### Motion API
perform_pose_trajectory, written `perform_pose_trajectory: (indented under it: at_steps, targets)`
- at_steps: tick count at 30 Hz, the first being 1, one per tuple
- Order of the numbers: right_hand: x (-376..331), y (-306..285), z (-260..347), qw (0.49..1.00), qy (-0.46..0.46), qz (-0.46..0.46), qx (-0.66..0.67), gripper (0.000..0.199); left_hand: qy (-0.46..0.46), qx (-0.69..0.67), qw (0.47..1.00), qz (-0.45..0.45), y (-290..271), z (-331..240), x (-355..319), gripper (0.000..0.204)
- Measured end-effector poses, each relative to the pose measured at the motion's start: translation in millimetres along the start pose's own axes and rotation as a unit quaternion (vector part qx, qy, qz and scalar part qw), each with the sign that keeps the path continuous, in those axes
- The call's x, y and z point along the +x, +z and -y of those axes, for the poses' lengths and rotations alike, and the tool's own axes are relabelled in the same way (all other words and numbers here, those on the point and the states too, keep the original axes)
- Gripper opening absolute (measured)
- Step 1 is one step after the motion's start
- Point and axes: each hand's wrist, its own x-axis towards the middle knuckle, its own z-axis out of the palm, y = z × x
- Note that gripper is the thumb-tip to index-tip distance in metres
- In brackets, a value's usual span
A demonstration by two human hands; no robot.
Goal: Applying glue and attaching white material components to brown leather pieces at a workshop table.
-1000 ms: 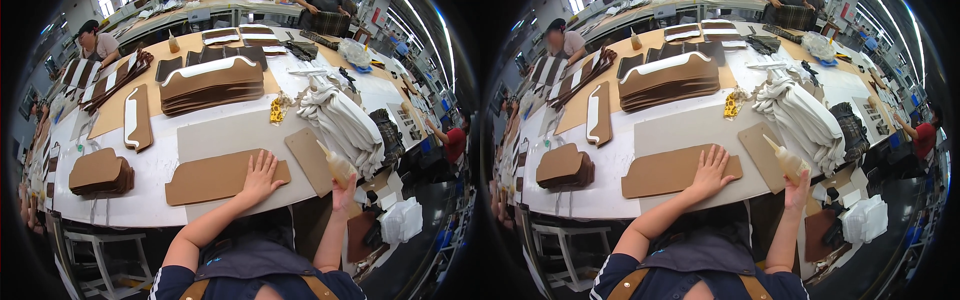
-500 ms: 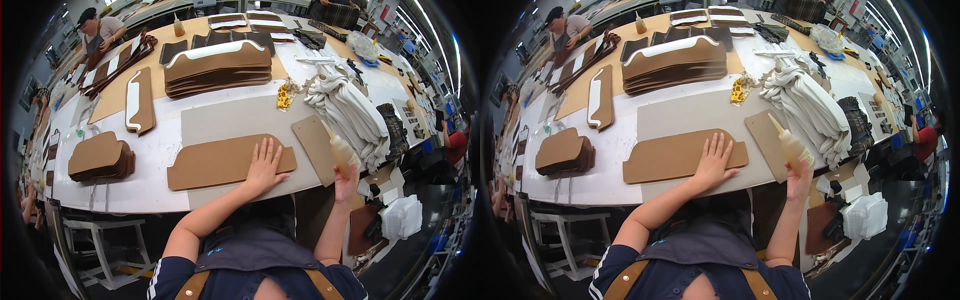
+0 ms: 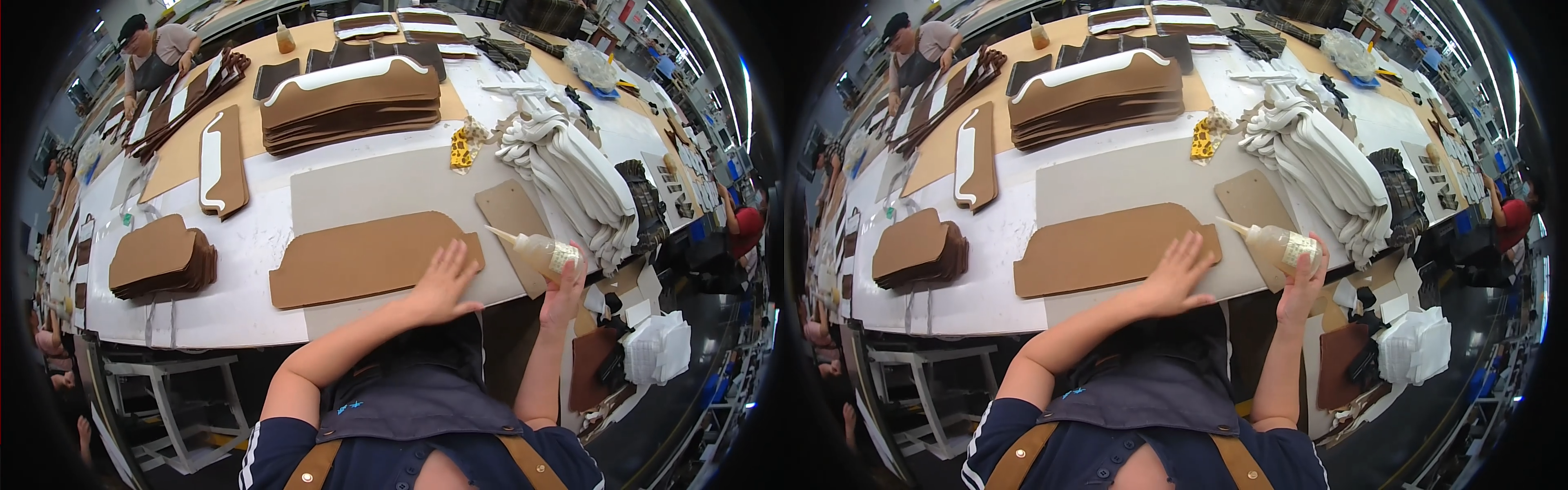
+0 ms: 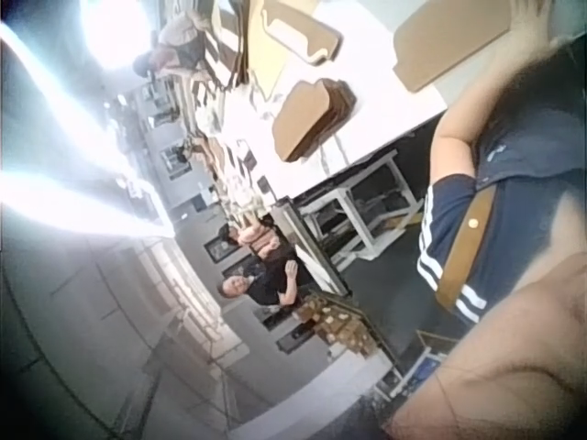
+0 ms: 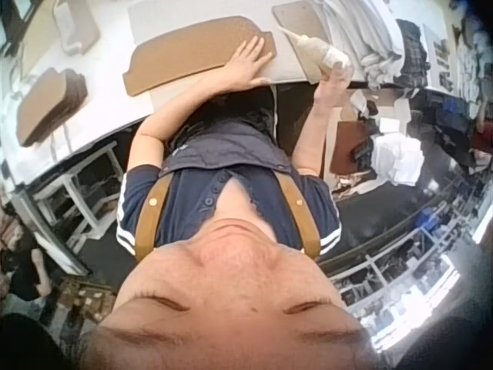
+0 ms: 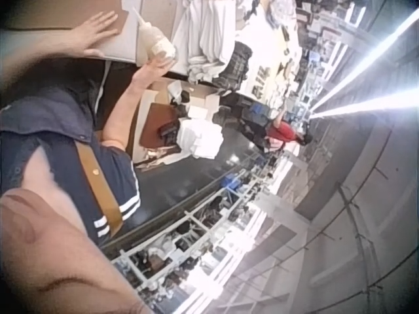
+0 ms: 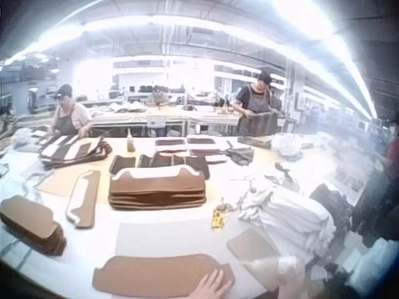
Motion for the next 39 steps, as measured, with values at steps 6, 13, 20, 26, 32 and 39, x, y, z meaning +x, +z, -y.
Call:
perform_pose_trajectory:
  at_steps: [6,13,20,26,32,39]
  targets:
    - [-12.9,2.7,-8.1,0.986,-0.064,0.040,-0.151,0.070,0.005,-0.529,0.812,0.245,-93.5,-9.6,-23.5,0.045]
    - [-18.9,12.3,-6.6,0.974,-0.081,0.067,-0.202,0.065,-0.283,-0.356,0.826,-0.333,-175.3,111.7,-95.6,0.039]
    - [-18.4,11.8,-8.4,0.955,-0.108,0.057,-0.270,0.060,-0.368,-0.299,0.784,-0.400,-196.4,196.3,-188.9,0.039]
    - [-19.8,19.0,-10.2,0.955,-0.111,0.050,-0.272,0.056,-0.335,-0.369,0.722,-0.480,-164.0,230.9,-214.2,0.032]
    - [-23.7,21.7,-11.3,0.947,-0.131,0.054,-0.287,0.056,-0.345,-0.333,0.739,-0.472,-160.2,228.5,-207.5,0.030]
    - [-24.5,20.7,-16.8,0.946,-0.141,0.069,-0.283,0.057,-0.356,-0.303,0.758,-0.455,-160.6,226.5,-208.6,0.030]
